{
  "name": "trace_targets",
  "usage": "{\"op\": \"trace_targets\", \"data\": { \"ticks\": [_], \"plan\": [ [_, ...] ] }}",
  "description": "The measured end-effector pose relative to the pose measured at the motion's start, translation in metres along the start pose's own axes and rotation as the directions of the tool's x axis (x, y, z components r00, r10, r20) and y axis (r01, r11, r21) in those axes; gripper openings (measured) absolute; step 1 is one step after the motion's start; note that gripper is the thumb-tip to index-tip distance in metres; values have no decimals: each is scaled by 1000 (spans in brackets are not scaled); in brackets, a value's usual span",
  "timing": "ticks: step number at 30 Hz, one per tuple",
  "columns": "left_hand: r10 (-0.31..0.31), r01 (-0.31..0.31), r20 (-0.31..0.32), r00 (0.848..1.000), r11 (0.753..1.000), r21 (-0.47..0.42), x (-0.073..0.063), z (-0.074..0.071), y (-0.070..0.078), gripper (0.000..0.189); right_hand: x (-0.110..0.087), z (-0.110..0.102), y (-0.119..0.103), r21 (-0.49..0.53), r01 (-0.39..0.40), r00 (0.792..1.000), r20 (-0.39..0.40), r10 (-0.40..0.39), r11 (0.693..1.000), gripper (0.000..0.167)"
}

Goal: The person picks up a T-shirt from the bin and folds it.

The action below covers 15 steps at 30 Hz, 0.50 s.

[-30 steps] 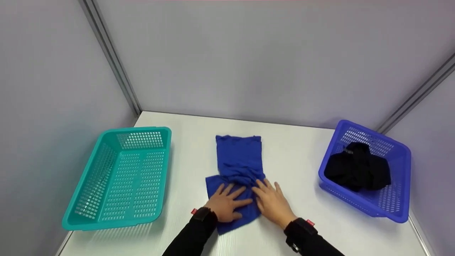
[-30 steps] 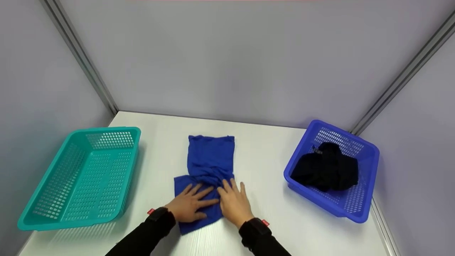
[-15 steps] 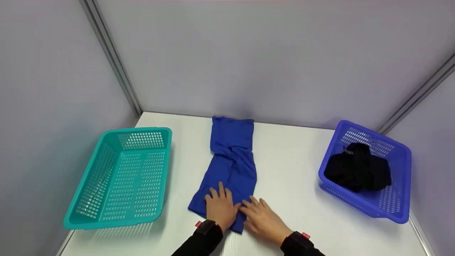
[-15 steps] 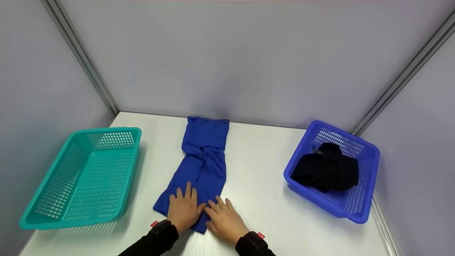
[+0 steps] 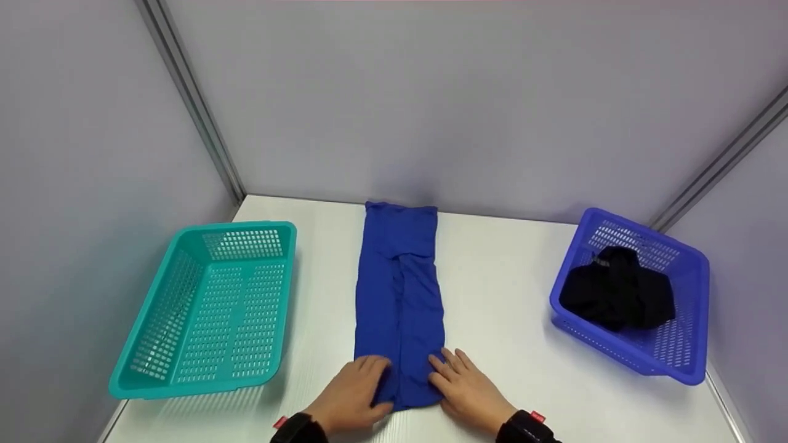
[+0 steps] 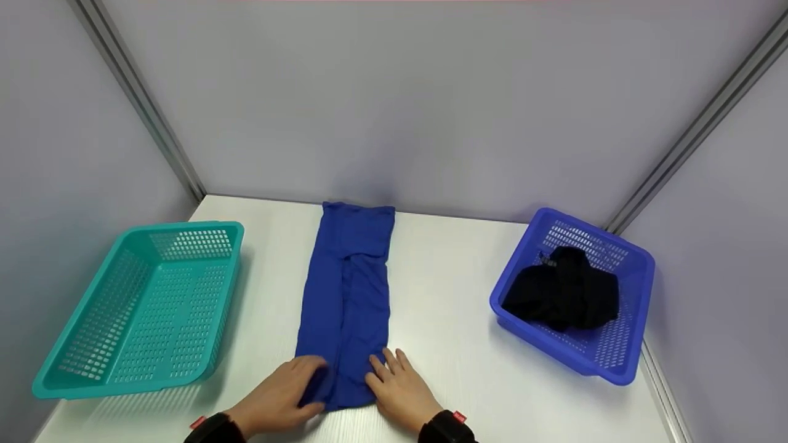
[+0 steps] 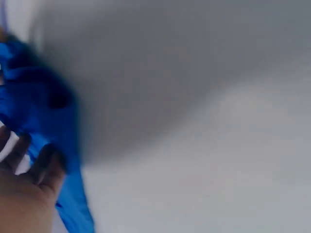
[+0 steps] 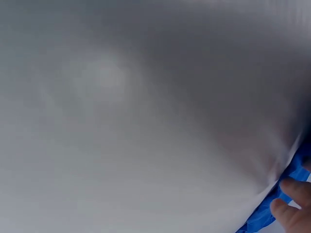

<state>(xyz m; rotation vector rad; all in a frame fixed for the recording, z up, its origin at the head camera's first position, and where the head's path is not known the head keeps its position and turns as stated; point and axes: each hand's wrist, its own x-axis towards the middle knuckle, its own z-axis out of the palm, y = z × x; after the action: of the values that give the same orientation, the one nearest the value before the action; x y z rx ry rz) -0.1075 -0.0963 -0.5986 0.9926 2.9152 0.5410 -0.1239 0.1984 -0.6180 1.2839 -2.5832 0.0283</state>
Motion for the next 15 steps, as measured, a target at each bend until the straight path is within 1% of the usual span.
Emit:
{"op": "trace_targets", "data": {
  "ticks": [2,4,6,8,10,12,14,15],
  "plan": [
    [33,-33,-4,999,996,78,-10,4,-5,51,-5,0,2,-21,38,998,-53,-39,999,45],
    [54,-54,5,999,984,167,-17,5,-7,46,-9,0,5,-41,65,994,-86,-69,997,44],
    [97,-92,-7,995,964,251,-18,5,-9,35,-12,0,7,-64,87,988,-120,-94,994,38],
    [156,-137,-37,987,938,319,-16,5,-11,27,-13,1,9,-80,106,981,-156,-117,991,30],
    [227,-181,-79,971,906,381,-15,5,-13,19,-14,2,10,-99,126,972,-188,-143,987,24],
    [298,-216,-133,945,877,430,-13,5,-15,14,-16,2,10,-99,154,962,-211,-172,983,24],
    [336,-226,-184,924,865,447,-13,5,-15,16,-18,3,9,-98,180,954,-226,-198,979,24],
    [345,-225,-210,915,866,446,-13,5,-15,18,-18,3,9,-97,189,950,-234,-207,977,22]
  ]
}}
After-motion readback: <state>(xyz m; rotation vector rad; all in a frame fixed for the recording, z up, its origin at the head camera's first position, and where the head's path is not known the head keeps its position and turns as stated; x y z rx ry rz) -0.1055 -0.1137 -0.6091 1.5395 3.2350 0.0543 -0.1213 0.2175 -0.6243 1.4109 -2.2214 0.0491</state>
